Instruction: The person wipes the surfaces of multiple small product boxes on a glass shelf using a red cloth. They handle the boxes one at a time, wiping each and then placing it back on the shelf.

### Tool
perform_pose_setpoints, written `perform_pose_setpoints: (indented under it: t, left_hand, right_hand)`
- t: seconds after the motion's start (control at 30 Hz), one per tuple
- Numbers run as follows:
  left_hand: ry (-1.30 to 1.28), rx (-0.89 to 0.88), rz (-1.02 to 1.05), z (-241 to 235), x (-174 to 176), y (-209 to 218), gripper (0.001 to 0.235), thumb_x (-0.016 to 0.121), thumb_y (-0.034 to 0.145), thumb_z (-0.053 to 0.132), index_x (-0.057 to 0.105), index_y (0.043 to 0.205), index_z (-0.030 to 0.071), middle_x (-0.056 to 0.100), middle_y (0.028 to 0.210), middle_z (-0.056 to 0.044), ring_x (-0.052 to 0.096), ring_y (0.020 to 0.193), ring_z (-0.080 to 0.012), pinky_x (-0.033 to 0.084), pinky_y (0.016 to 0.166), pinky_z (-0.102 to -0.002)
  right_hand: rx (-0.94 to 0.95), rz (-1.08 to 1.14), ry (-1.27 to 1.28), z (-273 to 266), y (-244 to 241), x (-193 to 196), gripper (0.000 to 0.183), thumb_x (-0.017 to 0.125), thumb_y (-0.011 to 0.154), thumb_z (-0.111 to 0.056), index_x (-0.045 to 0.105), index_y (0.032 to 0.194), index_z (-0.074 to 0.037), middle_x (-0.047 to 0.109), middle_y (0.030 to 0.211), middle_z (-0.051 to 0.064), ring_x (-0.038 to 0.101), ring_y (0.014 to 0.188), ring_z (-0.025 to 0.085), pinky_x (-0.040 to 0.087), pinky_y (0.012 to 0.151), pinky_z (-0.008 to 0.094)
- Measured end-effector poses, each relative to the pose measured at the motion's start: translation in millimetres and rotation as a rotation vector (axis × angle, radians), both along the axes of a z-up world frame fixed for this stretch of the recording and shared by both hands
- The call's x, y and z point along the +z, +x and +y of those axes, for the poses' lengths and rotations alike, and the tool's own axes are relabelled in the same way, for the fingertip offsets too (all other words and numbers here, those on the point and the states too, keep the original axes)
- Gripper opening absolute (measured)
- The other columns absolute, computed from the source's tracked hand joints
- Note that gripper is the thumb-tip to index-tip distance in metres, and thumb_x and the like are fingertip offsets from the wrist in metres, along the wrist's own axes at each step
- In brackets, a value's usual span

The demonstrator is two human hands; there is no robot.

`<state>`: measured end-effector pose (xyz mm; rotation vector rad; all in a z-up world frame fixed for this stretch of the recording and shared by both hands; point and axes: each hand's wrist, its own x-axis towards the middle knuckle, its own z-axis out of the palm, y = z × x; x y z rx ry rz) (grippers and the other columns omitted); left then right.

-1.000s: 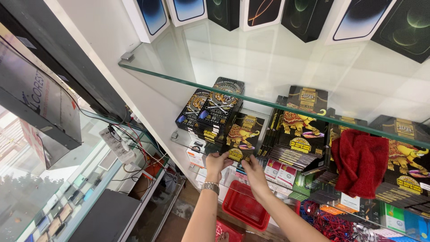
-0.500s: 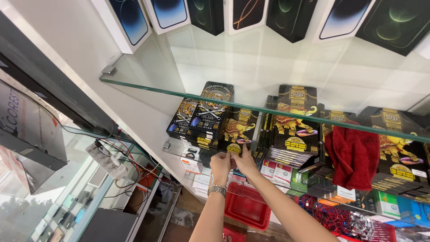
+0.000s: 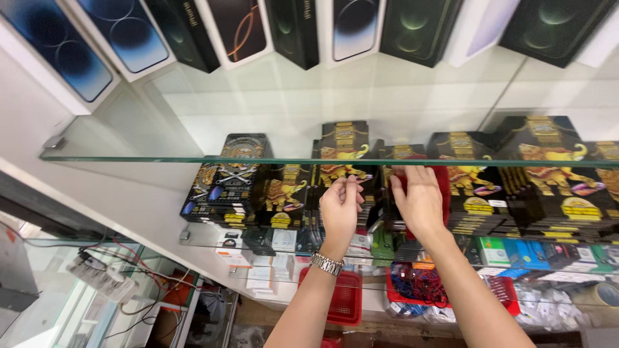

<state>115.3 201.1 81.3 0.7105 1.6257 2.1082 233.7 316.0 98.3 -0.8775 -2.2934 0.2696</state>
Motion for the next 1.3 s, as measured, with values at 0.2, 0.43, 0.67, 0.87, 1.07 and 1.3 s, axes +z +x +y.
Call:
perform_pose_setpoints:
  t: [0.2,0.43,0.67,0.87,1.07,1.3]
  left_hand:
    - [-0.074,-0.083,0.134,58.2,12.1,53.8,0.035,0.057,0.105,0.026,0.068,0.088,-0.001,0.067,0.066,-0.003,0.059,0.053,-0.0064,0.047,0.051,-0.023]
    - [0.042,0.204,0.161,109.5,9.7,94.9,0.024,0.055,0.103,0.024,0.064,0.103,0.002,0.072,0.075,-0.004,0.064,0.062,-0.009,0.052,0.059,-0.026]
    - [-0.151,-0.043,0.304,208.8,-13.1,166.4,0.034,0.059,0.102,0.032,0.069,0.116,0.002,0.073,0.102,-0.014,0.067,0.094,-0.0254,0.053,0.085,-0.039]
    - [-0.276,-0.235,0.306,265.1,-27.6,212.7,0.069,0.041,0.104,0.047,0.031,0.155,0.002,0.029,0.164,-0.021,0.023,0.154,-0.036,0.019,0.124,-0.043]
    - [-0.275,-0.202,0.3,278.9,-16.1,233.5,0.068,0.037,0.105,0.045,0.029,0.16,0.006,0.016,0.17,-0.02,0.005,0.158,-0.0386,0.005,0.127,-0.044]
    - [0.318,-0.401,-0.411,288.3,1.6,230.0,0.071,0.057,0.083,0.012,0.039,0.153,0.011,0.045,0.155,-0.015,0.045,0.139,-0.0281,0.041,0.113,-0.04]
  right_hand:
    - [-0.09,-0.598,0.116,47.6,29.2,-40.9,0.088,0.075,0.076,-0.038,0.046,0.155,-0.011,0.064,0.117,0.016,0.054,0.118,0.033,0.038,0.099,0.05]
    - [0.135,0.31,-0.114,93.4,93.1,-13.6,0.04,0.06,0.099,-0.014,0.058,0.136,-0.002,0.062,0.122,0.024,0.059,0.116,0.041,0.048,0.101,0.049]
    - [-0.117,0.239,-0.002,169.7,224.1,68.3,0.065,0.075,0.093,-0.035,0.053,0.148,-0.008,0.056,0.128,0.028,0.055,0.118,0.046,0.047,0.1,0.05]
    - [-0.187,-0.066,-0.365,204.4,252.4,49.5,0.091,0.083,0.076,-0.048,0.045,0.153,-0.016,0.052,0.141,0.028,0.051,0.13,0.043,0.043,0.108,0.046]
    - [-0.039,0.147,-0.292,215.5,259.0,26.4,0.084,0.081,0.082,-0.043,0.048,0.151,-0.011,0.051,0.148,0.026,0.052,0.135,0.038,0.043,0.11,0.042]
    - [0.13,0.46,-0.561,220.8,253.9,30.4,0.079,0.076,0.082,-0.033,0.042,0.149,-0.006,0.052,0.148,0.02,0.056,0.134,0.029,0.046,0.109,0.037]
